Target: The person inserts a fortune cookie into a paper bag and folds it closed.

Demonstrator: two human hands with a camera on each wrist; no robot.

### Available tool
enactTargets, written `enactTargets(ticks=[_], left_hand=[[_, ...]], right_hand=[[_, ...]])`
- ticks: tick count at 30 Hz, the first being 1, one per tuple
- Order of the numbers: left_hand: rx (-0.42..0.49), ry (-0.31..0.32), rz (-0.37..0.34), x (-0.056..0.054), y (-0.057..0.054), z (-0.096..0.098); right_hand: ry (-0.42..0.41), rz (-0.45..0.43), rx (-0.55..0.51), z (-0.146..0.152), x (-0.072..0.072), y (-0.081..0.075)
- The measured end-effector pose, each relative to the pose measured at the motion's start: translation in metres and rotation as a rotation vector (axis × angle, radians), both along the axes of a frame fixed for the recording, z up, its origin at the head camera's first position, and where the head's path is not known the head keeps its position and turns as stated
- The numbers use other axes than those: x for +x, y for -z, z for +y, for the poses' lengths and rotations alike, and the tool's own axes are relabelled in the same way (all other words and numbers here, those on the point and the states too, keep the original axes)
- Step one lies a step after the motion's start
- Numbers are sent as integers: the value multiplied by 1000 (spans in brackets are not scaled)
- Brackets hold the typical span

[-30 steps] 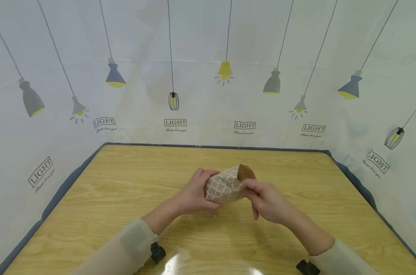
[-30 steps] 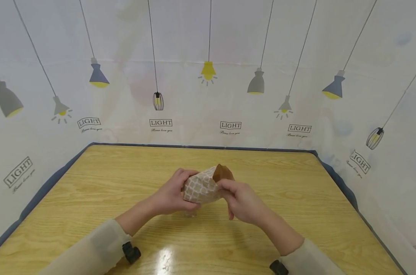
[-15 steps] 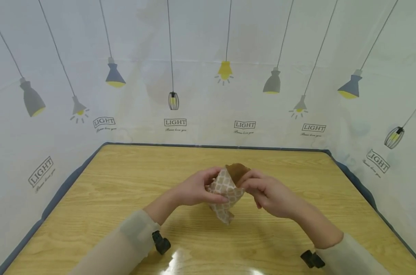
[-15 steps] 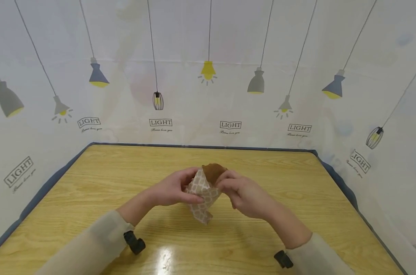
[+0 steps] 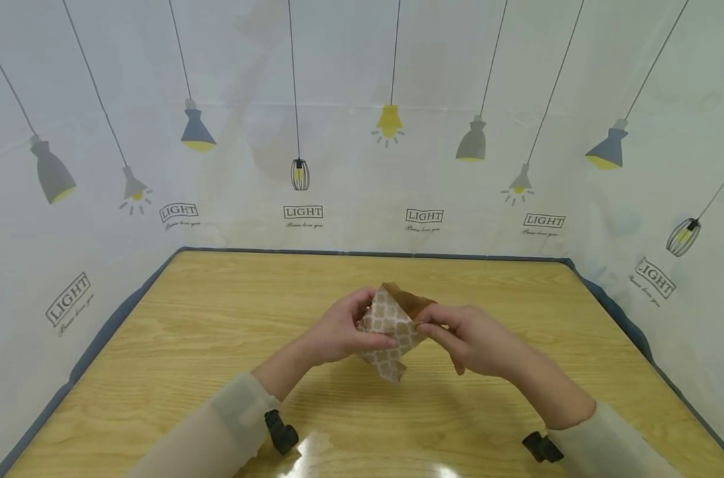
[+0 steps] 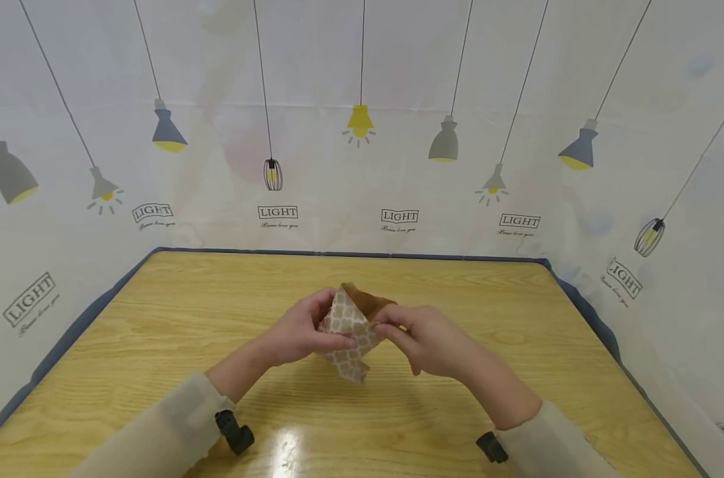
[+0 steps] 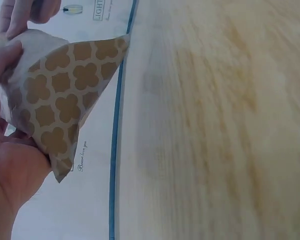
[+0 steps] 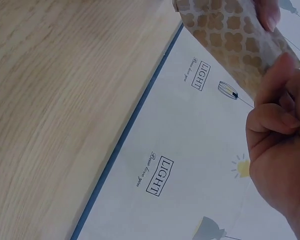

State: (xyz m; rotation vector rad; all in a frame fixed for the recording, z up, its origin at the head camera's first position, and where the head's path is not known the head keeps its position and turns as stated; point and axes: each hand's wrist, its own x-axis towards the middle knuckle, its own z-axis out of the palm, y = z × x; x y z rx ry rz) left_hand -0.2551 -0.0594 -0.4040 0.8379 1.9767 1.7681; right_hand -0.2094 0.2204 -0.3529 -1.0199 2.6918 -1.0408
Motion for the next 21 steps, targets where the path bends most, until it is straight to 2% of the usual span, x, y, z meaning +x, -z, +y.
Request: enactTargets(ticks=[3,6,9,12,16,19,21], left_hand=[[14,-23,-8,1,2,1],[18,-35,-26,3,5,3],[23,-66,-58,5,8,4],[61,-107,-97,6,8,7],[105,-163,-129,5,8,10],[142,-199,-143,5,7,11],[177,-212,-146,6,8,12]], right_hand=[[2,19,13,0,0,3],[-8,86,36,-1,1,5],[20,152,45,-1,0,6],[67,201,-9,-3,-1,6],[138,253,-136,-5,-2,7],[218,199,-259,-4,-1,6],[244,69,-336,-3,-2,7]])
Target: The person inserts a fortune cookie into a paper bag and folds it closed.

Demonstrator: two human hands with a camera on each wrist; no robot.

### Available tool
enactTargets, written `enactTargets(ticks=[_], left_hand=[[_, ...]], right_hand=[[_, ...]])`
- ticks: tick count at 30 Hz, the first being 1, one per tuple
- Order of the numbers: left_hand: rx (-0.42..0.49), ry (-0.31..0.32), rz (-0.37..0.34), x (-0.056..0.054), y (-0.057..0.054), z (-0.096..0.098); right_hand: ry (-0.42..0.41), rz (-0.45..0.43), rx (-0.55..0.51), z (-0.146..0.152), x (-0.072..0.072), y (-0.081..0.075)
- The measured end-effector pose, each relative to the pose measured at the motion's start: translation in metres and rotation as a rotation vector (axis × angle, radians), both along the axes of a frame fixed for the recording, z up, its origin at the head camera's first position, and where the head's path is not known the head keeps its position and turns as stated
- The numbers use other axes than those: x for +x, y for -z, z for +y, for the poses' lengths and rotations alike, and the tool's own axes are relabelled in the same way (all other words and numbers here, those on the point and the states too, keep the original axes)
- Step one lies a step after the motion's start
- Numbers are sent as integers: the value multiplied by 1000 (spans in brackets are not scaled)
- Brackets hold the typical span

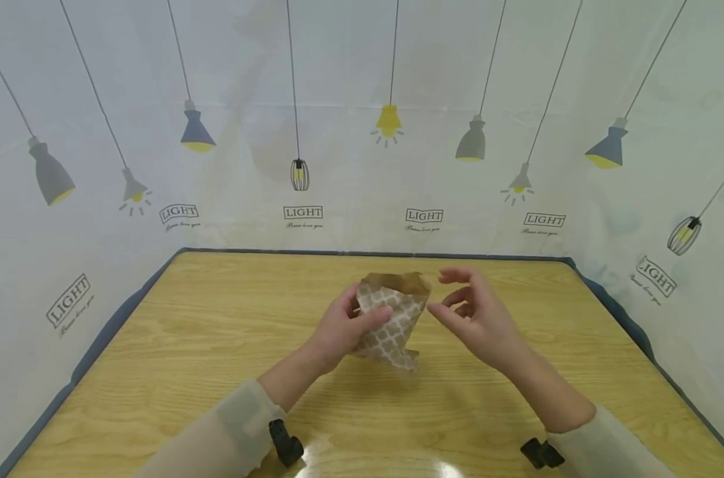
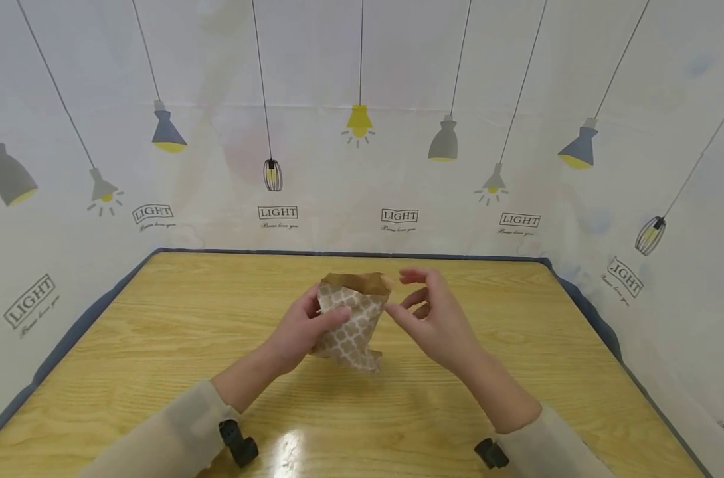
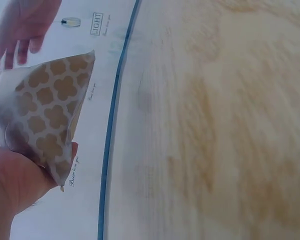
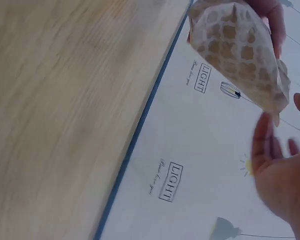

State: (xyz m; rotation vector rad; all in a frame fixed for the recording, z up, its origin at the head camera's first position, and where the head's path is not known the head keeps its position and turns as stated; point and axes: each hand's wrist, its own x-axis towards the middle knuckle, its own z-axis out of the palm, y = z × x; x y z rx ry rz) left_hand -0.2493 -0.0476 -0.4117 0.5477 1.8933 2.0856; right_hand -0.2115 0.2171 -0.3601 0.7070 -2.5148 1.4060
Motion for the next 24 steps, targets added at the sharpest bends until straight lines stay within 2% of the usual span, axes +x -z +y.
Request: enactTargets(ticks=[3,5,9,17,21,24], left_hand=[[44,12,6,2,-1,2],[58,35,11,3,-1,4],[78,46,5,5,-2,6],[70,-37,38,4,-3,5],[82,-50,17,5,-3,6],[120,-36,-2,5,-3,5]], right_hand=[[-50,-205,-94,-2,-3,4],[-85,-295,-118,-4,-5,8],[-86,-301,-143,-7,-6,14],[-42,-270,-107,-9,-5,14],[-24,-333,-168,-9,-5,13],[-14,-383,-223,-9,-6,12]])
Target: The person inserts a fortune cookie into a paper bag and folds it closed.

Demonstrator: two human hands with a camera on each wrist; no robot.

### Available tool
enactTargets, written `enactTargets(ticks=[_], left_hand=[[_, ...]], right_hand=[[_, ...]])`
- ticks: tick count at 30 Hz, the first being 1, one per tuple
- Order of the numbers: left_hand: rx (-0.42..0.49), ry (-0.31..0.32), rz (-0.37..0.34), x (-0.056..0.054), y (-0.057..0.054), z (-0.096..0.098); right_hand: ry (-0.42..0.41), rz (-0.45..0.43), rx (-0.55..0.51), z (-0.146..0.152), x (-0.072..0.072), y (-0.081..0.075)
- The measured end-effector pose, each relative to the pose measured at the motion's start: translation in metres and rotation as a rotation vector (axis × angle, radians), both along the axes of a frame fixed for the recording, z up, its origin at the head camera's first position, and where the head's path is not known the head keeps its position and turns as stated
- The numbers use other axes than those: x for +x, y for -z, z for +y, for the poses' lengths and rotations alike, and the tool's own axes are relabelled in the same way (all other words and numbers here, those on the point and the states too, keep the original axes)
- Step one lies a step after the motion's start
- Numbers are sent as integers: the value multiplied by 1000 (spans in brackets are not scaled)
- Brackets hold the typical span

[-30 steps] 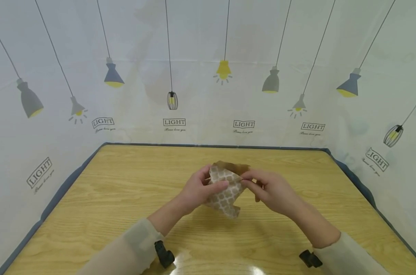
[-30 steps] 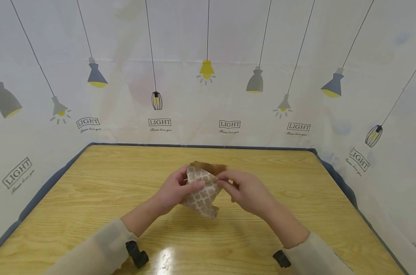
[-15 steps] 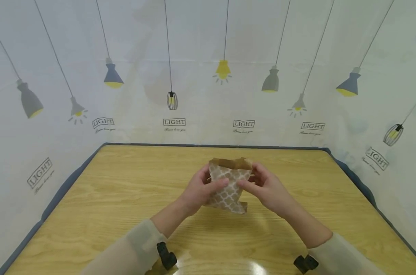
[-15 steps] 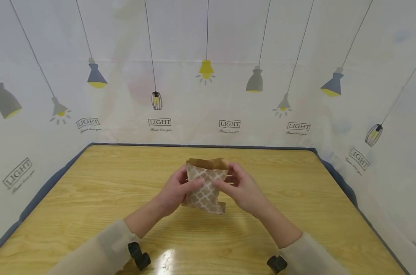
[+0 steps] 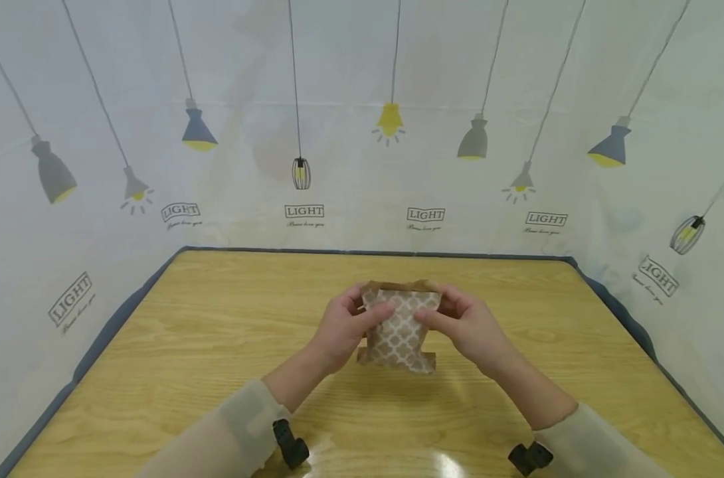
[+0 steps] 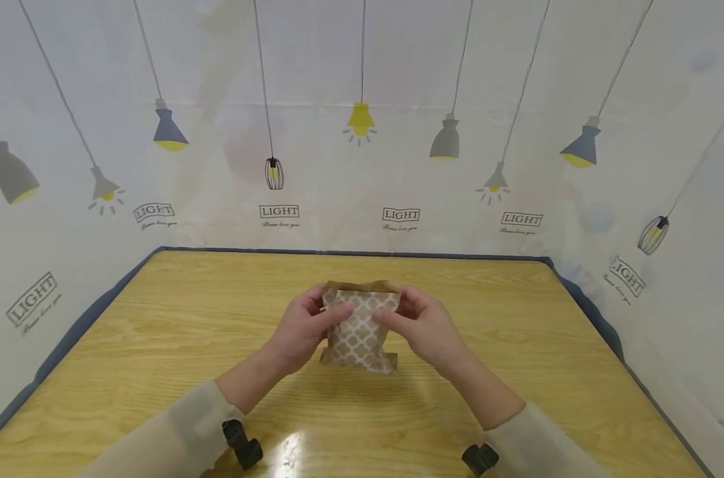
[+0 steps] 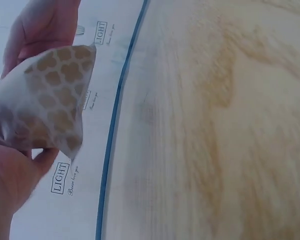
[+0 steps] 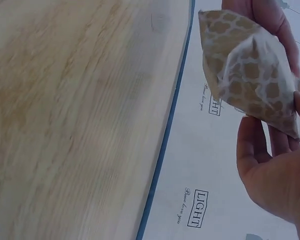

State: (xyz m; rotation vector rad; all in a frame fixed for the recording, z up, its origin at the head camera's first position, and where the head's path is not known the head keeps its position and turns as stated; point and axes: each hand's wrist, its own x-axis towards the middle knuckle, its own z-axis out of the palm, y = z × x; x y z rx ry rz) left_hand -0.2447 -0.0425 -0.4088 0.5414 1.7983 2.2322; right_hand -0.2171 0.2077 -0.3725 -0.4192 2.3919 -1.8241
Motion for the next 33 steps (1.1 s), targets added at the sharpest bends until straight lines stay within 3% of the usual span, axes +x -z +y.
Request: enactTargets(ticks=[10,20,23,27,30,33], left_hand=[[106,-46,-59,-3,-1,2],[101,-173,-33,-4,-2,1],[100,-158,-35,-3,-3,0],[57,-69,-35,-3,-6,-2],[35,-13,-25,-3,-8,-2],[41,-16,-23,-3,-8,-1]], right_hand=[[1,-25,-30,3,-2,-2],[41,29,-56,2,-2,0],[65,21,-62,1,-1,-2],[69,11,-54,1,-1,-3],[22,13,-63,1,-3,-2],[-31,14,-89,2,-4,2]])
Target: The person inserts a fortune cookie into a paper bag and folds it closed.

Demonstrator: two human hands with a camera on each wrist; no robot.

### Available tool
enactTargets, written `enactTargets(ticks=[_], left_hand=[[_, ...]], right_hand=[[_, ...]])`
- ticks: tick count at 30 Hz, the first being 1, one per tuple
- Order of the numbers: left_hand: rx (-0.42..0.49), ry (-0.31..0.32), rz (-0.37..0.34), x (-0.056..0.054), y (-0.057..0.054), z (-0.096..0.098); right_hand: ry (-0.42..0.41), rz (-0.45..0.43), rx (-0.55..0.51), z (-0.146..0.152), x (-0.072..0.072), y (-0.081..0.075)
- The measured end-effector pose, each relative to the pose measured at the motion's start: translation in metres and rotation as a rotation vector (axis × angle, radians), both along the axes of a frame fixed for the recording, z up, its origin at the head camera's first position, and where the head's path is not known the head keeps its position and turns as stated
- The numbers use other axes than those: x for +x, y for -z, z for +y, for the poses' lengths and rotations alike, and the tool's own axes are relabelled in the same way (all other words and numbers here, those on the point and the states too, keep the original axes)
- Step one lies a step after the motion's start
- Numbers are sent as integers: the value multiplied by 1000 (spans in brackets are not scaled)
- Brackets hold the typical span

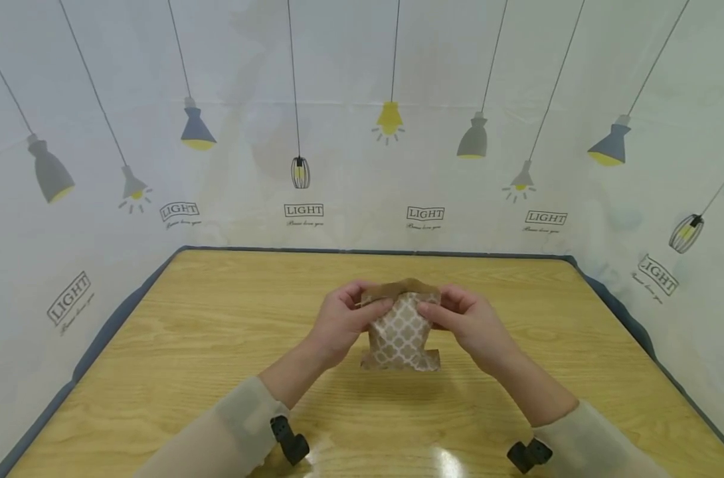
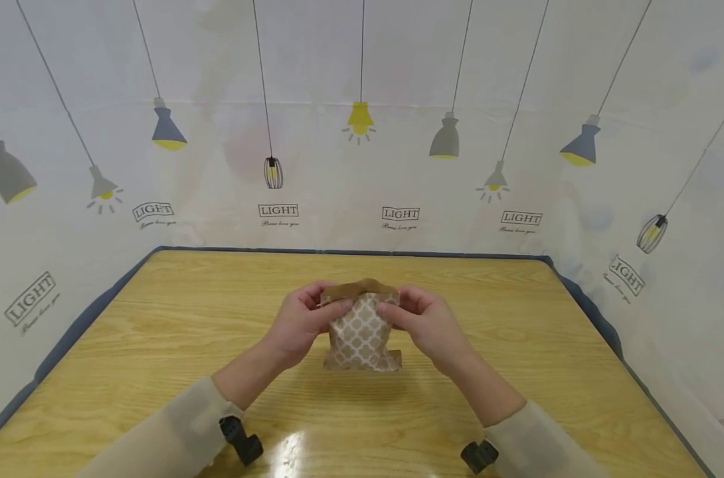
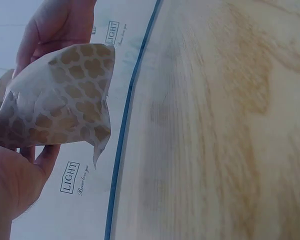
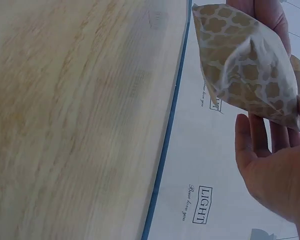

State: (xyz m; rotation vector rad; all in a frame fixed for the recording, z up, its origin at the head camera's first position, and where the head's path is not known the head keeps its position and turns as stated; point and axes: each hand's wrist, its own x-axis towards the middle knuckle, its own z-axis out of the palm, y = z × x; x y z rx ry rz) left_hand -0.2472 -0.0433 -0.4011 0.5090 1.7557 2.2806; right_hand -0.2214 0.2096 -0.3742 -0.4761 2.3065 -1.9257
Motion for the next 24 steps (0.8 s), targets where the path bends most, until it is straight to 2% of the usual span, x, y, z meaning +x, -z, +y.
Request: enactTargets(ticks=[4,9,12,18,24], left_hand=[[-15,-27,-5,0,1,1],[-76,-53,52,-3,4,-1],[-110,-56,93,-4,5,-5],[-138,-31,147,-4,2,-10],[-143,-18,144,-4,-1,-12]], right_hand=[[-3,0,-18,1,-1,2],[75,-22,-9,0,-1,1],[95,-36,-15,-1,-1,0],[50,-15,-30,-1,-1,0],[-5,13,-46,0,-2,0]])
